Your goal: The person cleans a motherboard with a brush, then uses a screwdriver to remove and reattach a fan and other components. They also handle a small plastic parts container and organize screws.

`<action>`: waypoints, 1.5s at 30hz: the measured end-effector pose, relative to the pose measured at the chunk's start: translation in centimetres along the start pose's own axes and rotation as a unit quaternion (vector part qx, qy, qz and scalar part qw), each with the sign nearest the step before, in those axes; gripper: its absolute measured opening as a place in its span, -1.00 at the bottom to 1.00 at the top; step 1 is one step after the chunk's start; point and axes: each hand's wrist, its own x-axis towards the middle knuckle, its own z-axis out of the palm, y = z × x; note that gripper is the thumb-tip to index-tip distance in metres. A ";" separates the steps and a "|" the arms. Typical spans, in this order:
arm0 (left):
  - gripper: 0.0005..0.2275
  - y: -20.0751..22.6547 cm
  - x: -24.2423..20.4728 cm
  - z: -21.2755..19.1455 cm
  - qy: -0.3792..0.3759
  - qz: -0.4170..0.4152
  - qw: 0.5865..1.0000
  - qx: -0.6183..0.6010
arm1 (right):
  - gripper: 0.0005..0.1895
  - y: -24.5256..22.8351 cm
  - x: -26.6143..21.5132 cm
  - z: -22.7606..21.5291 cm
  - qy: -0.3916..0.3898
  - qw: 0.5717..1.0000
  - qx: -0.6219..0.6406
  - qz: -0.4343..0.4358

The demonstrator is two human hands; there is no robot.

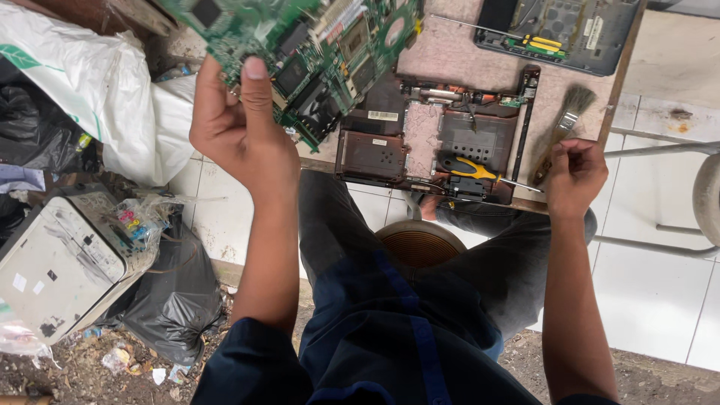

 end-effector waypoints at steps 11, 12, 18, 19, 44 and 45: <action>-0.41 -6.0 -3.1 -1.9 0.257 -0.388 0.861 -0.204 | -0.84 -2.6 -0.5 -0.9 -0.137 0.986 -0.065 -0.066; -0.41 -6.7 -3.3 -2.4 0.269 -0.407 0.853 -0.186 | -0.72 -3.5 -0.7 -0.8 -0.177 0.970 -0.102 -0.135; -0.61 -8.0 -3.8 -4.5 0.258 -0.368 0.859 -0.243 | -0.57 -7.7 -2.0 0.6 -0.237 0.892 -0.274 -0.270; -0.37 -7.3 -3.6 -4.4 0.288 -0.384 0.850 -0.217 | -0.67 -7.7 -1.9 0.8 -0.223 0.874 -0.317 -0.291; -0.23 -6.3 -19.1 -5.1 0.286 -0.617 0.701 -0.215 | -0.59 -12.6 11.9 16.5 -0.158 0.818 -0.400 -0.383; -0.21 -6.2 -19.1 -5.0 0.287 -0.619 0.690 -0.242 | -0.62 -13.0 11.0 15.3 -0.167 0.851 -0.325 -0.378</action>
